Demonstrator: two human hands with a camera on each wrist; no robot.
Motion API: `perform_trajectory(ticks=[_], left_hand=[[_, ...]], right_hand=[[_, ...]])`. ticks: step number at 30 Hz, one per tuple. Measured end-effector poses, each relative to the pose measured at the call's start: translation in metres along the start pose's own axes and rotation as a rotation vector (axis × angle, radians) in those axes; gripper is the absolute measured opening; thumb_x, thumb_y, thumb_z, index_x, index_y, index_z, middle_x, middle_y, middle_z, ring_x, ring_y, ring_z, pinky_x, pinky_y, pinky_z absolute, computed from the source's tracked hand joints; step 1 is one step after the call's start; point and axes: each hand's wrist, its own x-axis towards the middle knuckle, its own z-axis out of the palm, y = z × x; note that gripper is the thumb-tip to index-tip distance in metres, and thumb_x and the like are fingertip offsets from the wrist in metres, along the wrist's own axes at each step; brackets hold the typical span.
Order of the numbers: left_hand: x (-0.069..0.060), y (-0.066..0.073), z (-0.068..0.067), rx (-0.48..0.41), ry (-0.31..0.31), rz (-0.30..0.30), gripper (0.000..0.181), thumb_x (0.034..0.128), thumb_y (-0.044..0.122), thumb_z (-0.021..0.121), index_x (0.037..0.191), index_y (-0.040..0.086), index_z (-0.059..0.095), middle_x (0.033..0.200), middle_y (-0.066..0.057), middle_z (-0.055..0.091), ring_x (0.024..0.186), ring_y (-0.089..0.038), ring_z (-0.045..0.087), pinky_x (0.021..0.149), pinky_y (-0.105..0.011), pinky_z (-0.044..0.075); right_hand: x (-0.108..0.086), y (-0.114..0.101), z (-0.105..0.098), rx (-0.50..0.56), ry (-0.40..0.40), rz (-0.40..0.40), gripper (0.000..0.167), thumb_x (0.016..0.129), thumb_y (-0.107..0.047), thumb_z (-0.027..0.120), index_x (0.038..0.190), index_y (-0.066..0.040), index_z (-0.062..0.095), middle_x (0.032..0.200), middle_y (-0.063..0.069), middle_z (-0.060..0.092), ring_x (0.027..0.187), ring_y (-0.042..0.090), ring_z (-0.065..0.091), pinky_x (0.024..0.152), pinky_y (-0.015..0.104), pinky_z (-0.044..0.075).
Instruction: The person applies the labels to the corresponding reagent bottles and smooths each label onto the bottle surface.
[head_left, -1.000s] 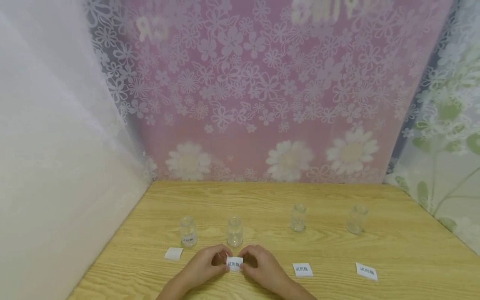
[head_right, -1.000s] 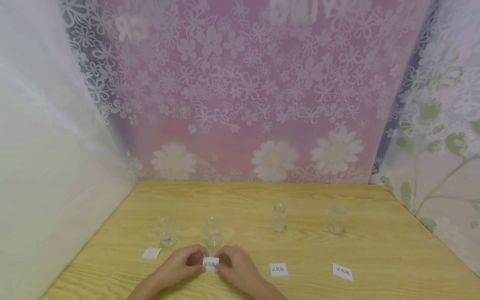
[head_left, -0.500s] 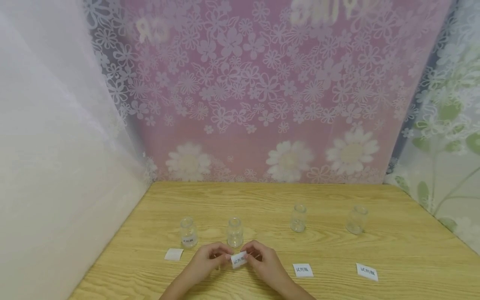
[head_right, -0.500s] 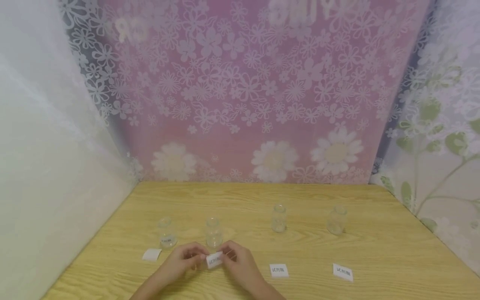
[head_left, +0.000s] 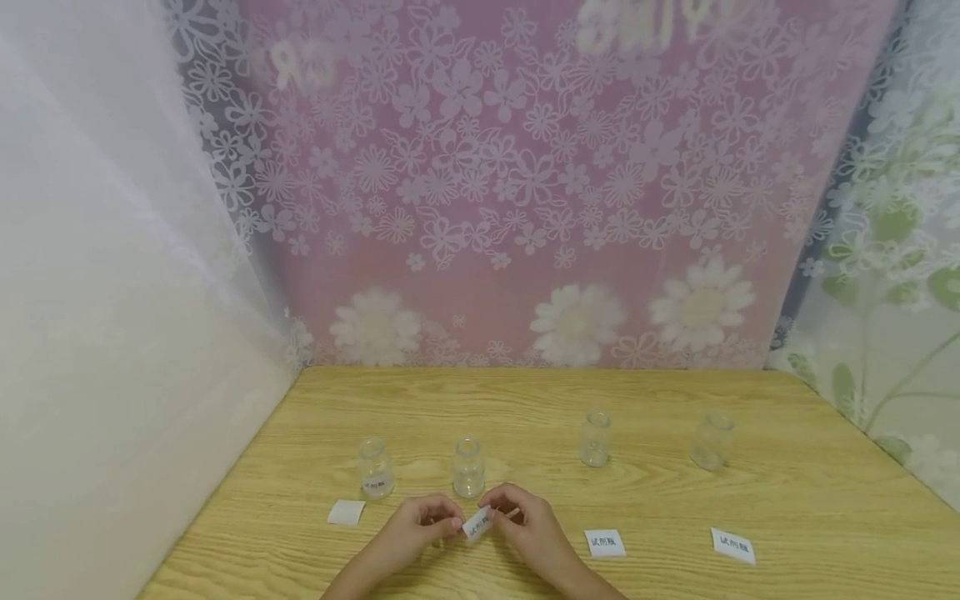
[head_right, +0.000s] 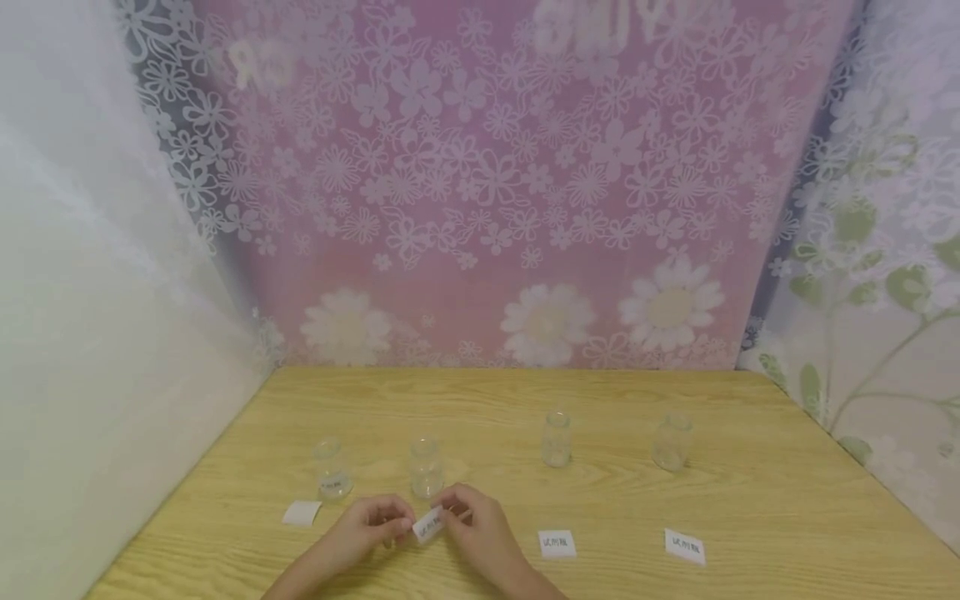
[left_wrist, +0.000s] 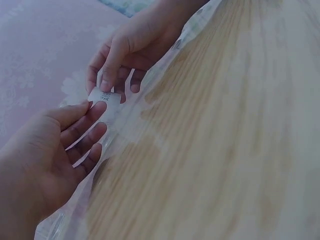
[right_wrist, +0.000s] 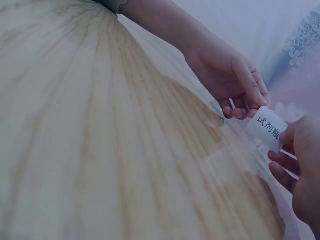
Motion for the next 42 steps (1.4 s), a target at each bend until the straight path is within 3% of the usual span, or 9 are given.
perform_trajectory(ticks=[9, 13, 18, 22, 26, 32, 37, 42], left_hand=[[0.000, 0.002, 0.001, -0.006, -0.034, 0.039, 0.018, 0.0931, 0.015, 0.055, 0.093, -0.002, 0.062, 0.085, -0.016, 0.064, 0.074, -0.013, 0.057, 0.063, -0.024, 0.049], [-0.001, 0.003, 0.002, -0.023, -0.050, 0.030, 0.017, 0.0932, 0.013, 0.054, 0.094, -0.002, 0.061, 0.086, -0.017, 0.063, 0.075, -0.013, 0.056, 0.063, -0.025, 0.049], [-0.002, 0.001, 0.002, -0.048, -0.070, 0.022, 0.017, 0.0949, 0.011, 0.051, 0.098, -0.003, 0.060, 0.088, -0.019, 0.061, 0.074, -0.012, 0.055, 0.065, -0.024, 0.048], [-0.002, 0.001, 0.002, -0.075, -0.081, 0.048, 0.018, 0.0961, 0.011, 0.048, 0.100, -0.005, 0.057, 0.091, -0.023, 0.058, 0.076, -0.011, 0.053, 0.067, -0.023, 0.047], [-0.003, 0.005, 0.006, -0.088, -0.078, 0.064, 0.021, 0.0961, 0.014, 0.049, 0.101, -0.005, 0.056, 0.092, -0.013, 0.061, 0.077, -0.011, 0.053, 0.070, -0.023, 0.048], [-0.005, 0.008, 0.011, -0.015, -0.050, 0.068, 0.019, 0.0963, 0.018, 0.049, 0.100, 0.001, 0.057, 0.092, -0.001, 0.060, 0.078, -0.010, 0.053, 0.072, -0.024, 0.047], [-0.005, 0.006, 0.012, 0.048, -0.026, 0.076, 0.017, 0.0969, 0.019, 0.048, 0.098, 0.005, 0.057, 0.090, -0.006, 0.059, 0.075, -0.010, 0.054, 0.069, -0.025, 0.047], [-0.003, 0.005, 0.012, 0.080, -0.001, 0.093, 0.016, 0.0969, 0.020, 0.048, 0.098, 0.006, 0.056, 0.088, -0.010, 0.059, 0.072, -0.013, 0.056, 0.067, -0.028, 0.049]], right_hand=[[-0.001, -0.008, 0.000, 0.000, 0.006, -0.011, 0.014, 0.089, -0.008, 0.060, 0.102, -0.004, 0.057, 0.088, 0.002, 0.060, 0.079, 0.016, 0.057, 0.062, 0.026, 0.048], [0.000, 0.000, 0.001, 0.004, 0.006, -0.039, 0.009, 0.088, -0.011, 0.063, 0.093, -0.012, 0.055, 0.086, -0.002, 0.060, 0.079, 0.012, 0.057, 0.063, 0.026, 0.048], [-0.001, -0.003, 0.001, 0.034, -0.053, -0.084, 0.003, 0.090, -0.013, 0.060, 0.092, -0.015, 0.060, 0.092, -0.003, 0.061, 0.082, 0.014, 0.056, 0.064, 0.028, 0.050], [-0.002, -0.004, 0.002, 0.083, -0.118, -0.088, 0.011, 0.091, -0.020, 0.060, 0.100, -0.014, 0.059, 0.101, 0.000, 0.059, 0.093, 0.019, 0.056, 0.071, 0.028, 0.050], [-0.004, -0.004, 0.003, 0.132, -0.168, -0.091, 0.017, 0.090, -0.020, 0.061, 0.104, -0.013, 0.057, 0.115, 0.009, 0.056, 0.104, 0.027, 0.055, 0.076, 0.028, 0.050], [-0.004, -0.004, 0.004, 0.121, -0.177, -0.128, 0.017, 0.089, -0.021, 0.062, 0.105, -0.015, 0.056, 0.119, 0.006, 0.055, 0.105, 0.026, 0.053, 0.075, 0.029, 0.050], [-0.004, -0.005, 0.004, 0.093, -0.142, -0.160, 0.018, 0.089, -0.024, 0.061, 0.104, -0.015, 0.059, 0.110, 0.001, 0.059, 0.097, 0.019, 0.056, 0.070, 0.030, 0.052], [-0.003, -0.006, 0.003, 0.056, -0.092, -0.134, 0.010, 0.090, -0.020, 0.060, 0.097, -0.013, 0.061, 0.101, 0.002, 0.061, 0.090, 0.014, 0.056, 0.067, 0.029, 0.051]])
